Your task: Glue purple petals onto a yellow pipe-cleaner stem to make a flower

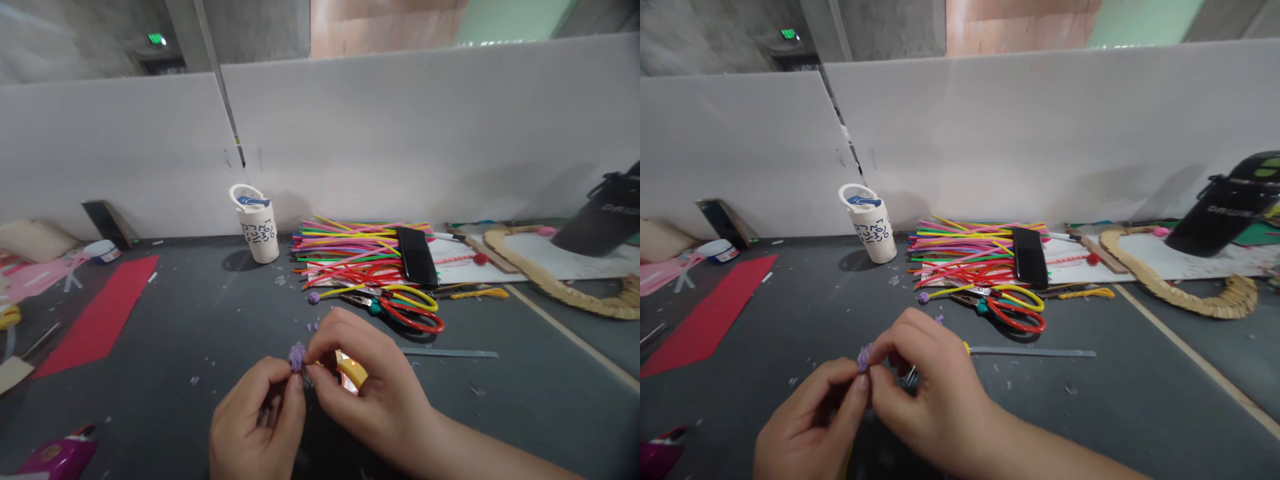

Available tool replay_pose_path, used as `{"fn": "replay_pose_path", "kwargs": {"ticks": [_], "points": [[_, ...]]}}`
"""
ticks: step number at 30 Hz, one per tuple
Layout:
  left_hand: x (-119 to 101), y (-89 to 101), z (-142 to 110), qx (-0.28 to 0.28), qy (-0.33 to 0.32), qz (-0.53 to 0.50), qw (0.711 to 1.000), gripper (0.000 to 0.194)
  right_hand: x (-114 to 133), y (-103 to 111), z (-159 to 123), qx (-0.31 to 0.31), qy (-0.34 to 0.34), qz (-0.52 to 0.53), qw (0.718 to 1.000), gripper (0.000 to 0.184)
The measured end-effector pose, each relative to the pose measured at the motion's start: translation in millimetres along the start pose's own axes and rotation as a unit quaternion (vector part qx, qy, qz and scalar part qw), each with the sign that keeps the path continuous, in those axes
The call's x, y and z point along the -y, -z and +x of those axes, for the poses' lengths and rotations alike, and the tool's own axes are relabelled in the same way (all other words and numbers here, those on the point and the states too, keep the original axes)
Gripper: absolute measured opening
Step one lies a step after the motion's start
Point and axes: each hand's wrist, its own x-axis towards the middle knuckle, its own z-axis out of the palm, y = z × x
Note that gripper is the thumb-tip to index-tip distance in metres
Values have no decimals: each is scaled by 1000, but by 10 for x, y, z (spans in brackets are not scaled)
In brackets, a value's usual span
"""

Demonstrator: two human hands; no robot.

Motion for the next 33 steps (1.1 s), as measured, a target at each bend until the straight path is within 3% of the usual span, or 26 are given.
{"fn": "replay_pose_path", "kwargs": {"ticks": [17, 33], "points": [[-11, 1, 1, -10, 25, -13, 1000, 14, -3, 7, -13, -2, 1, -6, 1000, 19], [47, -12, -36, 1, -27, 1, 1000, 17, -7, 1, -20, 7, -20, -7, 1000, 16]]}}
